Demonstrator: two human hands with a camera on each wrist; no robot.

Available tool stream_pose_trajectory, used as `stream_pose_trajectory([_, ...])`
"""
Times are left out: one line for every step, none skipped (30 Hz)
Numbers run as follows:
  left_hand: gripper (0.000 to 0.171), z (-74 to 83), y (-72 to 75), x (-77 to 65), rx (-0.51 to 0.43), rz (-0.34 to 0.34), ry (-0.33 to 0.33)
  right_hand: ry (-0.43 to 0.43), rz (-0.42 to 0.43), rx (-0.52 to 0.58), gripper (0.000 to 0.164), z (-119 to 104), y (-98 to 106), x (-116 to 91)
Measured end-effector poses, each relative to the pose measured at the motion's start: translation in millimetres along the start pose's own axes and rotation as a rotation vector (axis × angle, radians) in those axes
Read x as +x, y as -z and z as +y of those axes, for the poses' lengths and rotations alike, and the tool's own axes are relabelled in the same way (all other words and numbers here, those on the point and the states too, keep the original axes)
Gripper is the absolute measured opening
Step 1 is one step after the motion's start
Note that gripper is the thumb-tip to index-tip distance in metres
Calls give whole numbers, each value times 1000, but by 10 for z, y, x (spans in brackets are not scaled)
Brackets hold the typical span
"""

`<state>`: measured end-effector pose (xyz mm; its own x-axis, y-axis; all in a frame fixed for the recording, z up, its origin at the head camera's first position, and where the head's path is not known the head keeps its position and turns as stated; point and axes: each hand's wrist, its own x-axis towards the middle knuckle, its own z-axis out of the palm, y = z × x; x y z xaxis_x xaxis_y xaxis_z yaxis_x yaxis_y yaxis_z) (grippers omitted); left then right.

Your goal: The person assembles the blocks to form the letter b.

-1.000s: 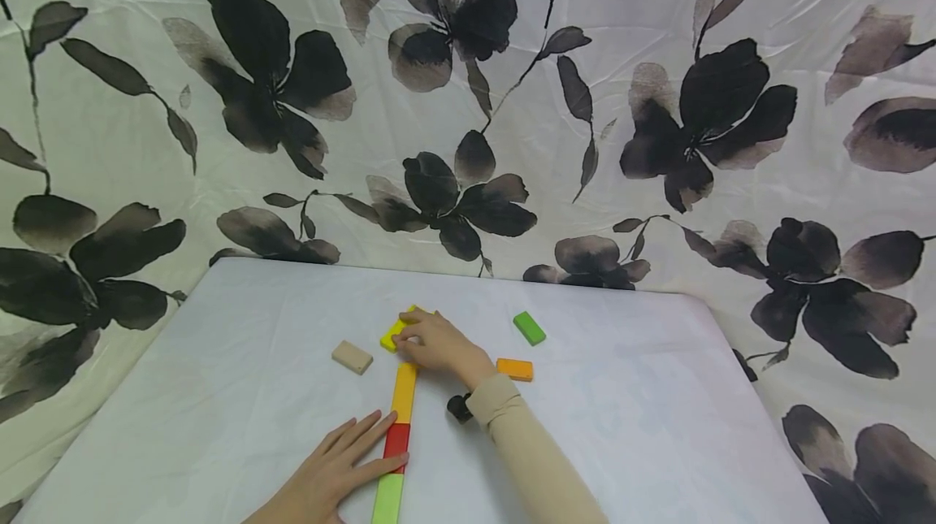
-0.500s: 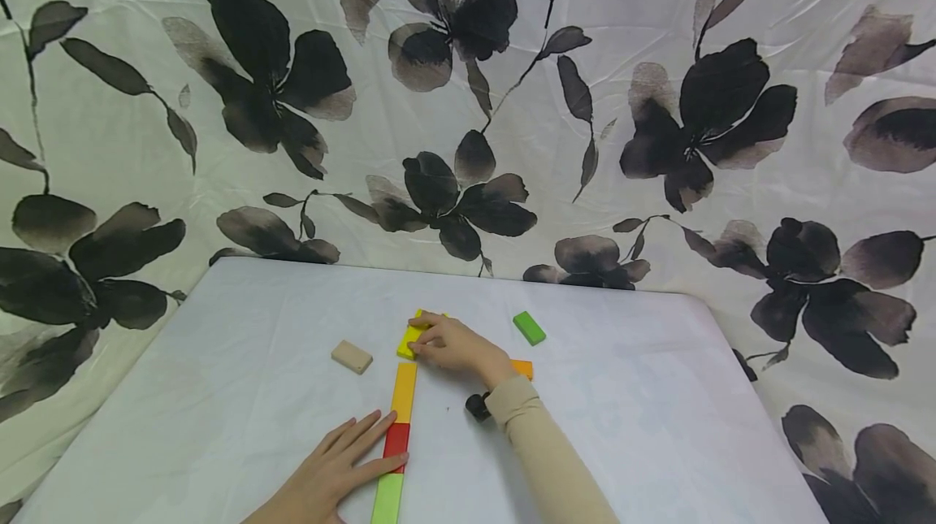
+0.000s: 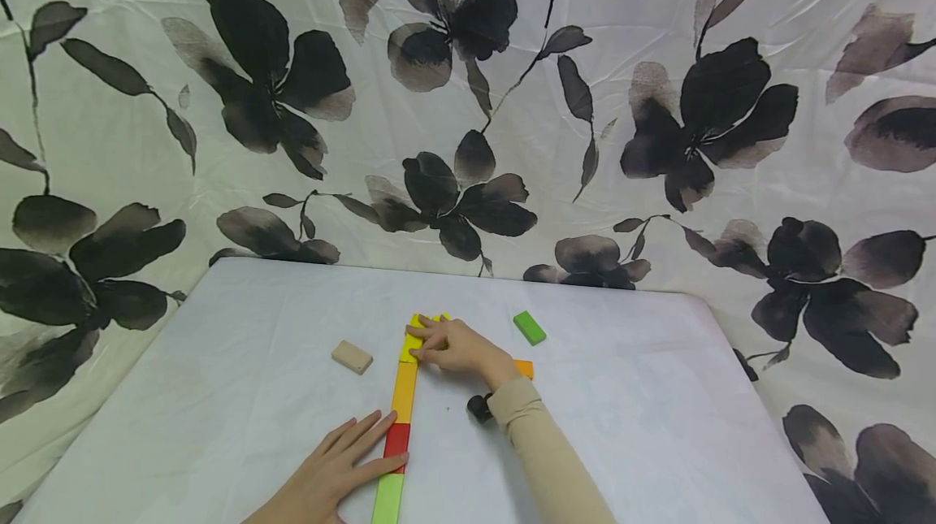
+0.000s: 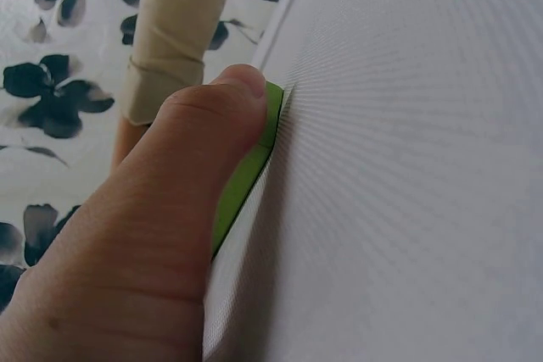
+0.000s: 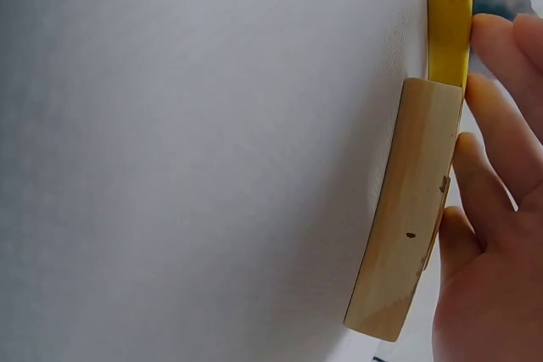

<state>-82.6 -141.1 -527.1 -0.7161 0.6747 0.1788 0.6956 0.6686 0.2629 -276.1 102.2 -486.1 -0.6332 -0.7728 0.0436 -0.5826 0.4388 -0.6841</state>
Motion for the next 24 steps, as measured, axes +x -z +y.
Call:
stream_pose_trajectory([83, -1, 0, -1, 0, 3, -2, 4, -2, 4, 17, 4, 1, 2])
stream_pose_trajectory([83, -2, 2, -1, 2, 5, -3, 6, -3, 7, 17, 11, 2, 6])
stream_pose_trajectory([83, -2, 3, 0, 10, 2, -5, 5, -4, 13, 17, 18, 1, 8])
stream_pose_trajectory([84, -2, 5, 1, 10, 1, -6, 3, -1, 25, 16, 23, 1, 12])
stream_pose_trajectory([84, -2, 6, 2, 10, -3, -4, 1, -3, 30, 16, 29, 1, 16])
stream_pose_trajectory([83, -1, 9, 3, 6, -7, 0, -2, -3, 43, 16, 35, 0, 20])
stream_pose_trajectory([83, 0, 11, 3, 0, -12, 3, -6, -5, 53, 17, 39, 1, 23])
stream_pose_trajectory([83, 1, 13, 4, -4, -20, 8, -12, -6, 59, 17, 41, 2, 25])
stream_pose_trajectory([83, 3, 16, 5, -12, -26, 12, -16, -5, 68, 18, 40, 4, 26])
stream_pose_trajectory([83, 5, 18, 5, -25, -34, 20, -21, -6, 71, 18, 41, 6, 29])
stream_pose_trajectory([83, 7, 19, 6, -30, -42, 27, -25, -7, 73, 18, 42, 8, 31])
stream_pose_trajectory([83, 8, 20, 6, -38, -51, 33, -29, -7, 82, 18, 41, 11, 31])
stream_pose_trajectory([84, 10, 21, 7, -45, -60, 38, -29, -8, 88, 18, 41, 12, 33])
stream_pose_trajectory([84, 10, 22, 7, -51, -69, 43, -23, -8, 92, 18, 42, 11, 36])
stream_pose_trajectory([84, 9, 20, 7, -53, -77, 48, -16, -9, 100, 18, 43, 11, 38])
stream_pose_trajectory([84, 8, 18, 6, -54, -82, 51, -5, -10, 103, 18, 47, 11, 40])
stream_pose_trajectory([84, 7, 17, 4, -56, -81, 50, 4, -11, 109, 18, 49, 11, 43])
stream_pose_trajectory([84, 7, 16, 3, -63, -81, 52, 10, -11, 115, 17, 47, 11, 45])
stream_pose_trajectory([84, 6, 14, 1, -60, -76, 50, 18, -9, 119, 17, 44, 12, 48])
stream_pose_trajectory([84, 5, 10, -2, -55, -68, 47, 21, -6, 123, 16, 40, 13, 51])
stream_pose_trajectory([83, 5, 8, -3, -59, -60, 47, 17, -3, 129, 16, 34, 13, 52])
stream_pose_trajectory([83, 5, 5, -5, -63, -51, 45, 13, 0, 133, 15, 33, 11, 56])
stream_pose_trajectory([83, 4, 4, -7, -62, -46, 42, 5, 0, 137, 14, 28, 11, 60])
stream_pose_trajectory([83, 3, 2, -8, -57, -40, 40, 1, 2, 139, 14, 23, 9, 63])
